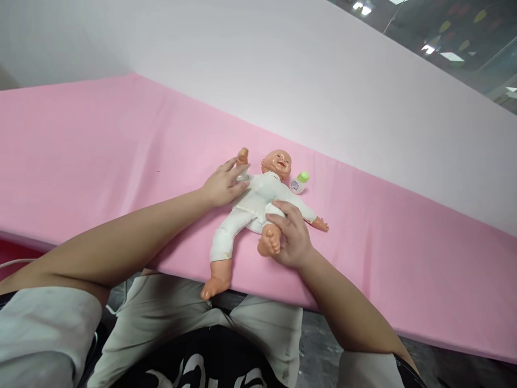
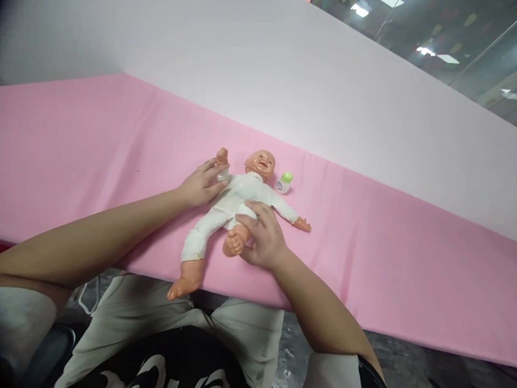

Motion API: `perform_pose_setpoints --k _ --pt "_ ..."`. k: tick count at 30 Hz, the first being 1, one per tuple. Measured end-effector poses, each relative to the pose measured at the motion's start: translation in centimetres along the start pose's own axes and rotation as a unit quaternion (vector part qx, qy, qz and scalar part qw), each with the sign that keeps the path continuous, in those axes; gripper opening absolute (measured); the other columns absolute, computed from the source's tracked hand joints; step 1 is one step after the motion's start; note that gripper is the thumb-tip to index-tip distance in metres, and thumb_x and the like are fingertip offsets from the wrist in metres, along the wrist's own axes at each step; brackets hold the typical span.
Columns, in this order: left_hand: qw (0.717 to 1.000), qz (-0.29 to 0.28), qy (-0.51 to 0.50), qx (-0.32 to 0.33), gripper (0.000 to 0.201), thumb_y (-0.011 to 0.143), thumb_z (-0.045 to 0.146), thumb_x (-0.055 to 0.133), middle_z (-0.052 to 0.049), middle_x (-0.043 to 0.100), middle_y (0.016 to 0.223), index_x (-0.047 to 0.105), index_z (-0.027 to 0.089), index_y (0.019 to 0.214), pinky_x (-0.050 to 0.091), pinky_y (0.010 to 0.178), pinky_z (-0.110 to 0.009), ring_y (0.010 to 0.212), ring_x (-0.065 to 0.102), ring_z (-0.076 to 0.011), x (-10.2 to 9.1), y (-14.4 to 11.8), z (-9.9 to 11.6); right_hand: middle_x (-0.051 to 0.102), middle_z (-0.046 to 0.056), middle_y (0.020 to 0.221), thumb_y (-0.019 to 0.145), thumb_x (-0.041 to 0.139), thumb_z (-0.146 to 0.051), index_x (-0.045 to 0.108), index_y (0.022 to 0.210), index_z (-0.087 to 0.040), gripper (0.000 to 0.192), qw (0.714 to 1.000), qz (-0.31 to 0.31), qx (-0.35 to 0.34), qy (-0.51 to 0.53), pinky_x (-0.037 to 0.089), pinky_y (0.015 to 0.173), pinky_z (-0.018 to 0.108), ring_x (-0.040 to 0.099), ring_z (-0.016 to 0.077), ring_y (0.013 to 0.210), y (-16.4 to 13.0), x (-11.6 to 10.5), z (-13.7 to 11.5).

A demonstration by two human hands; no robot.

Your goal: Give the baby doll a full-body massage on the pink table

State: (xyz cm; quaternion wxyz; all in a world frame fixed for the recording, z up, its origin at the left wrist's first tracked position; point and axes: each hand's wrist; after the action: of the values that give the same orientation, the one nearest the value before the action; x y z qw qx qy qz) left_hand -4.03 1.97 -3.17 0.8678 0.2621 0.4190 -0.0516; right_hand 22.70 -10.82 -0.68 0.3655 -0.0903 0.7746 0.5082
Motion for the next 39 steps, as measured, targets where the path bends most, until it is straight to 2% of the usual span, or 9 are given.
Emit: perform_pose_setpoints --k 5,8,11,15,19,24,29,34,39 --pt "0.983 0.001 0.023 -0.180 0.076 0.101 0.063 0.041 -0.018 0.057 0.153 0.038 0.023 0.166 0.040 0.119 -0.057 0.142 0.051 -0.0413 -0.6 1.2 -2.2 0.072 0.009 0.123 0.083 0.074 -0.042 0.067 0.119 -0.029 0.038 0.990 -0.109 -0.074 0.051 0.053 0.100 0.049 0.068 0.0300 0.114 -0.1 0.8 -2.6" --pt "0.980 -0.017 0.047 -0.194 0.077 0.100 0.063 0.038 -0.018 0.066 0.140 0.040 0.021 0.165 0.040 0.117 -0.056 0.137 0.055 -0.0417 -0.8 1.6 -3.0 0.076 0.006 0.111 0.085 0.075 -0.047 0.070 0.110 -0.027 0.032 0.974 -0.204 -0.081 0.062 0.051 0.095 0.046 0.068 0.0273 0.106 -0.2 1.6 -3.2" --pt "0.981 -0.015 0.051 -0.185 0.079 0.099 0.064 0.041 -0.018 0.064 0.143 0.040 0.022 0.165 0.040 0.117 -0.056 0.136 0.055 -0.0414 -0.7 1.6 -3.0 0.076 0.005 0.107 0.086 0.075 -0.047 0.071 0.108 -0.026 0.031 0.966 -0.238 -0.074 0.067 0.050 0.096 0.045 0.067 0.0260 0.104 -0.2 2.1 -3.3" --pt "0.988 0.010 0.023 -0.151 0.079 0.098 0.065 0.045 -0.017 0.053 0.157 0.039 0.024 0.166 0.039 0.119 -0.057 0.144 0.048 -0.0413 -0.5 1.0 -2.4 0.077 0.007 0.115 0.086 0.075 -0.046 0.069 0.114 -0.026 0.034 0.975 -0.189 -0.082 0.081 0.053 0.099 0.046 0.068 0.0276 0.111 0.0 1.8 -3.0" --pt "0.998 0.024 0.015 -0.048 0.077 0.097 0.063 0.050 -0.016 0.042 0.166 0.045 0.024 0.163 0.035 0.124 -0.057 0.152 0.040 -0.0380 -0.4 0.4 -1.2 0.071 0.010 0.134 0.085 0.073 -0.035 0.062 0.127 -0.030 0.043 0.992 -0.056 -0.067 0.096 0.055 0.106 0.051 0.068 0.0300 0.124 0.3 0.6 -2.0" --pt "0.994 -0.020 0.034 0.107 0.072 0.096 0.063 0.055 -0.016 0.033 0.172 0.056 0.022 0.155 0.030 0.128 -0.058 0.157 0.033 -0.0399 -0.2 -0.4 0.6 0.059 0.016 0.150 0.091 0.071 -0.036 0.053 0.136 -0.029 0.049 0.996 0.054 0.041 0.052 0.054 0.109 0.062 0.060 0.0356 0.140 -0.2 -0.5 0.7" --pt "0.980 -0.077 0.036 0.178 0.066 0.099 0.062 0.053 -0.013 0.035 0.173 0.058 0.025 0.154 0.025 0.131 -0.056 0.159 0.032 -0.0369 0.0 -0.7 1.8 0.056 0.016 0.152 0.091 0.074 -0.035 0.047 0.139 -0.028 0.055 0.988 0.050 0.134 0.056 0.050 0.116 0.062 0.054 0.0328 0.146 -0.9 0.2 3.6" --pt "0.983 -0.101 0.035 0.150 0.068 0.099 0.064 0.052 -0.011 0.033 0.174 0.059 0.026 0.154 0.024 0.131 -0.055 0.161 0.029 -0.0371 -0.2 -0.6 1.9 0.055 0.014 0.153 0.091 0.072 -0.031 0.048 0.144 -0.029 0.059 0.979 0.008 0.195 0.057 0.045 0.121 0.060 0.048 0.0305 0.152 -0.8 1.1 5.1" --pt "0.988 -0.100 0.024 0.119 0.066 0.098 0.063 0.054 -0.009 0.024 0.178 0.061 0.027 0.152 0.025 0.131 -0.054 0.160 0.031 -0.0373 -0.3 -0.6 1.6 0.046 0.016 0.161 0.084 0.075 -0.025 0.051 0.146 -0.027 0.067 0.989 -0.020 0.135 0.054 0.046 0.119 0.059 0.047 0.0339 0.151 -0.5 -0.2 3.4"
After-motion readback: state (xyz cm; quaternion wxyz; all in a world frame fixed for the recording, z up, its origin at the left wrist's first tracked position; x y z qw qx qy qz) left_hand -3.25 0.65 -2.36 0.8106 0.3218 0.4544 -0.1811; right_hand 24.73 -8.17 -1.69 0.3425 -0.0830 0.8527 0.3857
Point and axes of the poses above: each hand's wrist, its own y-axis towards the middle knuckle, its own x-axis out of the palm, z = x × y
